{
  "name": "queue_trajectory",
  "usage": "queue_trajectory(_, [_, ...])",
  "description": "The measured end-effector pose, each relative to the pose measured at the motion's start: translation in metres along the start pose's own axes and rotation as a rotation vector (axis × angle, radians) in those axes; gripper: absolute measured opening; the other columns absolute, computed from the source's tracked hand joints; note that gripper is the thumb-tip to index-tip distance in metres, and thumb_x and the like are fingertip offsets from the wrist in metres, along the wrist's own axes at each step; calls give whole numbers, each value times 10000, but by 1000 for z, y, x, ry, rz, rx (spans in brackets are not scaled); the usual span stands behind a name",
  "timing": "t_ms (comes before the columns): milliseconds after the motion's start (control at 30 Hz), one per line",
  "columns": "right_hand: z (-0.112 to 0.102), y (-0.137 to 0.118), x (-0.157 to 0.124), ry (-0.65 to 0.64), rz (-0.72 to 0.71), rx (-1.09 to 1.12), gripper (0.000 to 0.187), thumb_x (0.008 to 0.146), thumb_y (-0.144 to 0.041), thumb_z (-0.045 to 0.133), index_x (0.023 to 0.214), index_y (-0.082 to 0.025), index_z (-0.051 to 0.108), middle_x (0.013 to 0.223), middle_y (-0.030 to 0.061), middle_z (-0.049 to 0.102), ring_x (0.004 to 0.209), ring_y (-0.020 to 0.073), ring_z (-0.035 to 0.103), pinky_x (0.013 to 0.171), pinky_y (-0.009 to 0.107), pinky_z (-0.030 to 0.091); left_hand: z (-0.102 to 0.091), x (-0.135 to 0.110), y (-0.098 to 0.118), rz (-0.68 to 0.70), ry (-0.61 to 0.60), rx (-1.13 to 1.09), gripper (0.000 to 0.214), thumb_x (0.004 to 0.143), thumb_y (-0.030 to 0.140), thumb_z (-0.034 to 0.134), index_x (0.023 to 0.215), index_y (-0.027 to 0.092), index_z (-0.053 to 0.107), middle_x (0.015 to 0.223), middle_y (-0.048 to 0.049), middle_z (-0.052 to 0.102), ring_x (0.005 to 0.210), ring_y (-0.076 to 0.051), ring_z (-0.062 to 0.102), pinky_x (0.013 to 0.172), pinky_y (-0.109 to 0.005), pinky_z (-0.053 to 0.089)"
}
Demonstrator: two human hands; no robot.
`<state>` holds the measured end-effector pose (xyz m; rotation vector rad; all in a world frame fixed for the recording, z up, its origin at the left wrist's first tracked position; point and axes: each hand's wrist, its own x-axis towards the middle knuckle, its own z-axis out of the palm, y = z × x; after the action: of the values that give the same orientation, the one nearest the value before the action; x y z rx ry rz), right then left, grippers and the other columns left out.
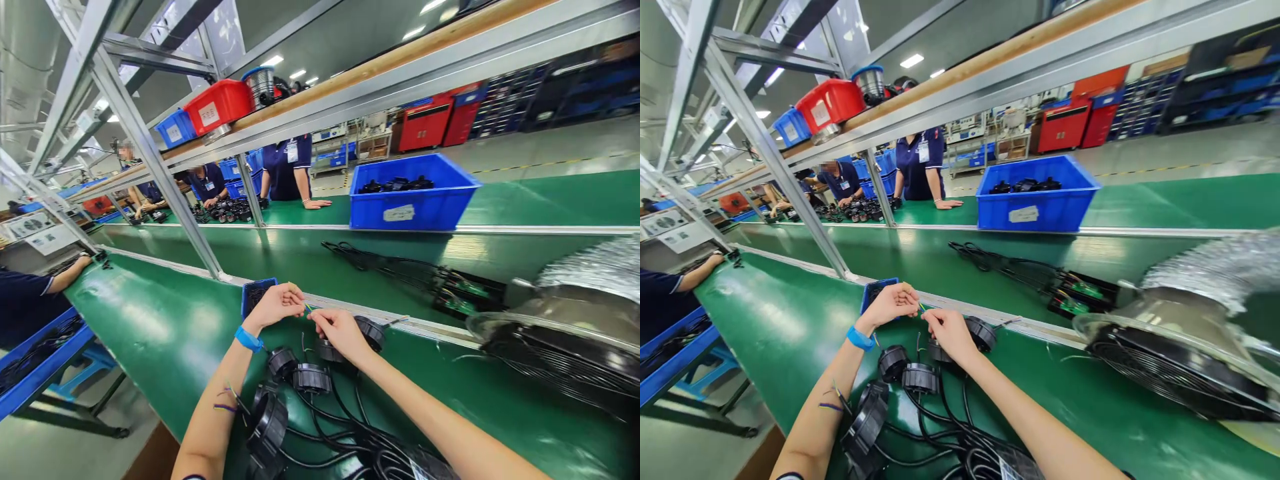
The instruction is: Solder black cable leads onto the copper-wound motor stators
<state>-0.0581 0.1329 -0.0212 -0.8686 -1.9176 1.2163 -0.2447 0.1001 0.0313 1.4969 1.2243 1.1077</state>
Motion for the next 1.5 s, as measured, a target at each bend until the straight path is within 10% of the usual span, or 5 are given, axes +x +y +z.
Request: queue_trajectory(1500, [-11, -4, -4, 17, -89, -187, 454, 833, -543, 450, 712, -226, 752, 756, 55, 746, 687, 266, 657, 667, 360, 467, 4, 1, -2, -27, 6, 138, 375, 708, 364, 833, 912, 106, 652, 699, -40, 687, 622, -130, 641, 655, -274, 527])
